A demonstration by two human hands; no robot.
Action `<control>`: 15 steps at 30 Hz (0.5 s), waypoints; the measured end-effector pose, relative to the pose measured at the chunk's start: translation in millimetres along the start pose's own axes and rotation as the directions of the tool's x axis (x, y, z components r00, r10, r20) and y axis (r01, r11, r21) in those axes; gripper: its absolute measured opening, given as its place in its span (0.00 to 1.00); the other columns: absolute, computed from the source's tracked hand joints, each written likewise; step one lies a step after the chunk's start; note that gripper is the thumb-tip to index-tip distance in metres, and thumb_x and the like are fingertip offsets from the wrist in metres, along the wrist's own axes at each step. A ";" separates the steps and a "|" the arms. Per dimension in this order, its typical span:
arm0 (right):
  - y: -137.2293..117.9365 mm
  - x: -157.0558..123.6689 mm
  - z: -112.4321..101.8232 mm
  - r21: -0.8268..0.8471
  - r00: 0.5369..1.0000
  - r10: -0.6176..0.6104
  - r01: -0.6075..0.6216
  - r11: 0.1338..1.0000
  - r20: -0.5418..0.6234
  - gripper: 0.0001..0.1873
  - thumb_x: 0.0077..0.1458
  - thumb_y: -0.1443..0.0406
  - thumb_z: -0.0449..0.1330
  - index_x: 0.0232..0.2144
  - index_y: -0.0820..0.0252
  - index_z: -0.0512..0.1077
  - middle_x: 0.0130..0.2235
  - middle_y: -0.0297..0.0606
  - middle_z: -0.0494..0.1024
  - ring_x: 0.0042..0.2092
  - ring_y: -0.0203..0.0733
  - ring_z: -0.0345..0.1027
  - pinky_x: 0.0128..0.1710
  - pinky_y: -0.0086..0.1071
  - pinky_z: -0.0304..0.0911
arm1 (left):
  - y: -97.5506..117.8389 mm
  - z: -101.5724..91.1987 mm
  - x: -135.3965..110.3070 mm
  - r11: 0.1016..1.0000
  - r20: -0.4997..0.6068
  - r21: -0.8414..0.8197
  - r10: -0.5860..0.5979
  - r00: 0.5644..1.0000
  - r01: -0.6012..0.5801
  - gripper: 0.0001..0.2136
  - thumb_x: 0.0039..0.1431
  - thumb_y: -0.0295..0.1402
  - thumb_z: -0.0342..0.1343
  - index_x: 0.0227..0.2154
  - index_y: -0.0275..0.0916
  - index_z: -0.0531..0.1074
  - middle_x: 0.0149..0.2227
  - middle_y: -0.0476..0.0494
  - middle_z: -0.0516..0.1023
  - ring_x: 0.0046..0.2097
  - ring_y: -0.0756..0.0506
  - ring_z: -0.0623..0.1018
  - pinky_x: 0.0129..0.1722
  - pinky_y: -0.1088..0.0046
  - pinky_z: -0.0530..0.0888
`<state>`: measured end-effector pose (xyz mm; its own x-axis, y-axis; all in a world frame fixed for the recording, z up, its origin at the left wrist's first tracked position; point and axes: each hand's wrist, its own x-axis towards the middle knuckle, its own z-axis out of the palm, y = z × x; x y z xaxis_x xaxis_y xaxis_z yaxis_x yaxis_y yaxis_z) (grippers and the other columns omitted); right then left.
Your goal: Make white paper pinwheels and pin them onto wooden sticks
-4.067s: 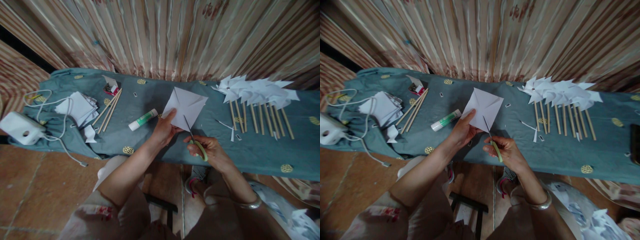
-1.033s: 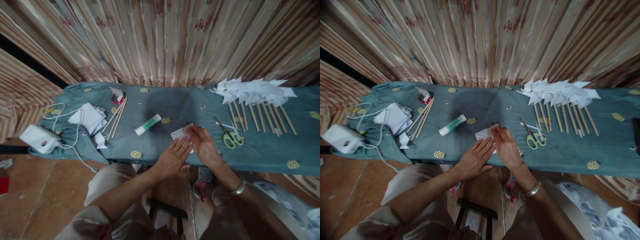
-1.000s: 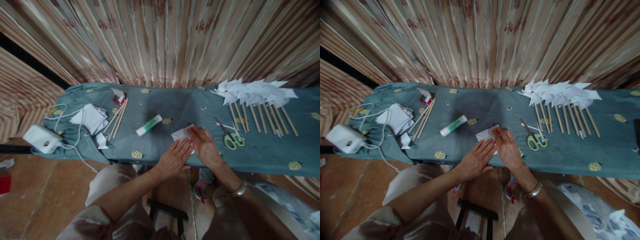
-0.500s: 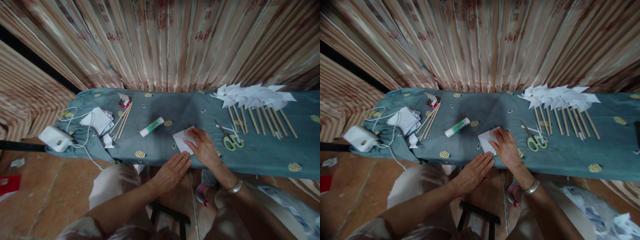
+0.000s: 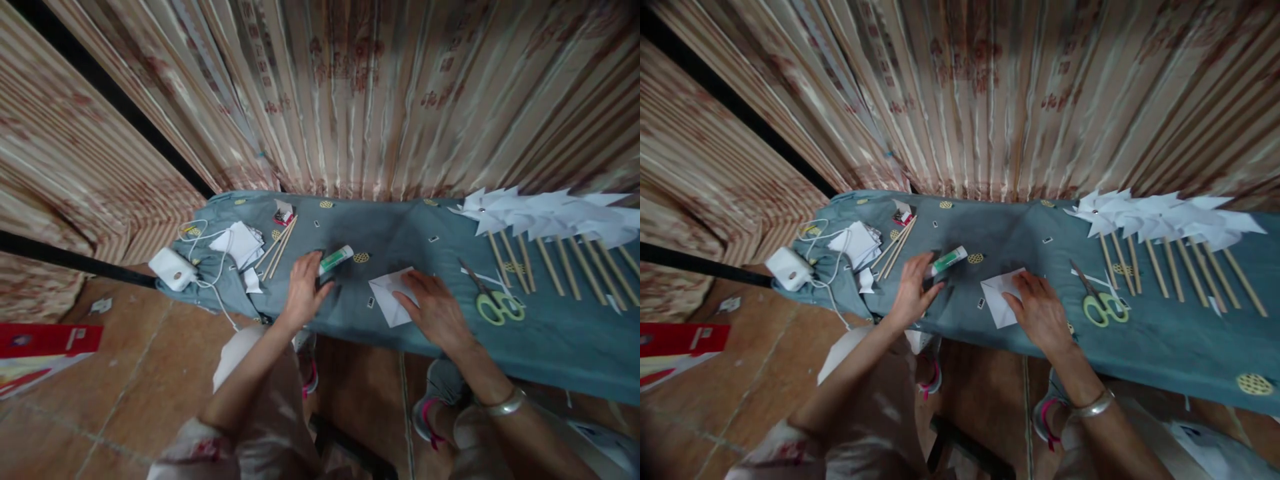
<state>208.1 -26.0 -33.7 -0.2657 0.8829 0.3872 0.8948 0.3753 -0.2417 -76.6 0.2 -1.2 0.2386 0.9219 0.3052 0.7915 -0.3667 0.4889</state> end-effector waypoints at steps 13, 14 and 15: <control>-32.8 22.1 -15.6 0.709 0.910 0.380 -0.378 0.596 0.166 0.22 0.55 0.51 0.62 0.45 0.58 0.77 0.41 0.45 0.83 0.39 0.47 0.77 0.43 0.43 0.73 | 30.3 13.8 10.0 0.747 0.171 -0.594 -0.246 0.954 0.299 0.15 0.57 0.38 0.61 0.44 0.33 0.77 0.39 0.42 0.78 0.39 0.45 0.75 0.41 0.70 0.72; -38.0 22.4 -18.2 0.796 0.890 0.373 -0.418 0.438 0.262 0.23 0.51 0.50 0.66 0.44 0.58 0.78 0.39 0.43 0.83 0.38 0.45 0.77 0.41 0.41 0.73 | 42.3 16.1 6.9 0.666 0.245 -0.670 -0.218 0.945 0.327 0.17 0.56 0.40 0.62 0.43 0.33 0.78 0.37 0.42 0.78 0.37 0.46 0.74 0.38 0.72 0.71; -42.7 22.3 -20.7 0.848 0.873 0.347 -0.446 0.286 0.343 0.23 0.47 0.51 0.68 0.42 0.58 0.79 0.38 0.41 0.84 0.38 0.44 0.77 0.42 0.39 0.73 | 53.8 18.8 3.8 0.573 0.301 -0.741 -0.183 0.936 0.350 0.19 0.55 0.42 0.62 0.44 0.33 0.78 0.36 0.43 0.77 0.36 0.46 0.73 0.37 0.73 0.70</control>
<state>171.4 -28.2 3.6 -0.0445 0.9977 -0.0506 0.0702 -0.0474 -0.9964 -22.6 -13.6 10.8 0.2478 0.9675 -0.0500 0.1204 0.0205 0.9925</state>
